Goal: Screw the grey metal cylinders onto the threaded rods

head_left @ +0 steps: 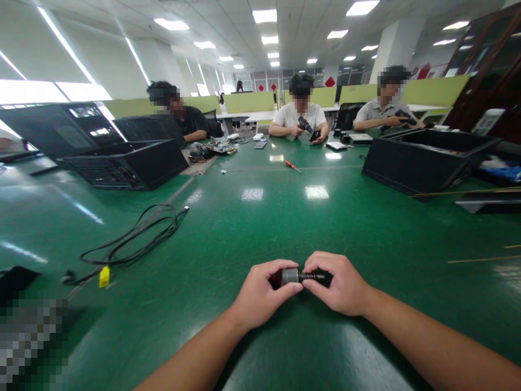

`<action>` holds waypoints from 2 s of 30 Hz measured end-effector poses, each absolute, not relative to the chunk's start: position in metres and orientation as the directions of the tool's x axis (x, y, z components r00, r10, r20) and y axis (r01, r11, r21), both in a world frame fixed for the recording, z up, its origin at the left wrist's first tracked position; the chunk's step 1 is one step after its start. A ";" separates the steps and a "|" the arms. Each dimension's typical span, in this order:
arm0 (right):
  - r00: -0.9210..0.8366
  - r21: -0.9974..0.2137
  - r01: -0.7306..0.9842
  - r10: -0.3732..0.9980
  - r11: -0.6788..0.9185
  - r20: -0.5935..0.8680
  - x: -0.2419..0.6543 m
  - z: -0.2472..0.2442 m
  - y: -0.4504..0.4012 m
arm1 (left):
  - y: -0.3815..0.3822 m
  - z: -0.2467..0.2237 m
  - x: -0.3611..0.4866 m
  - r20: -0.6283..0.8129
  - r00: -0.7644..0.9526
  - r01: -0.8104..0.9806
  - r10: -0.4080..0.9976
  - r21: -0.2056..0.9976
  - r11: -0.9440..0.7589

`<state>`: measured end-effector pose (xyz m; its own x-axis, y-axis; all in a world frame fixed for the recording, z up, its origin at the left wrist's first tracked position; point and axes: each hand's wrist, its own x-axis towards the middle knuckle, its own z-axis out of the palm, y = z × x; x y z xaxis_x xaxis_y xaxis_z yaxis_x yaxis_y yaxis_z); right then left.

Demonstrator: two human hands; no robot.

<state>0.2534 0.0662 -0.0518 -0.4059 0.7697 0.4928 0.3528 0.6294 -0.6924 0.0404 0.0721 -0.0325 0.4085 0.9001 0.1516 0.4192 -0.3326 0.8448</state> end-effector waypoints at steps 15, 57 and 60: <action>-0.403 -0.682 0.365 0.768 0.634 0.498 0.254 -0.052 0.066 | 0.070 -0.031 0.042 0.156 0.403 0.407 0.902 0.852 -0.329; -0.399 -0.674 0.377 0.768 0.635 0.501 0.255 -0.050 0.066 | 0.071 -0.029 0.039 0.174 0.387 0.409 0.906 0.847 -0.338; -0.398 -0.675 0.378 0.769 0.634 0.500 0.255 -0.049 0.066 | 0.071 -0.029 0.039 0.175 0.383 0.409 0.907 0.848 -0.336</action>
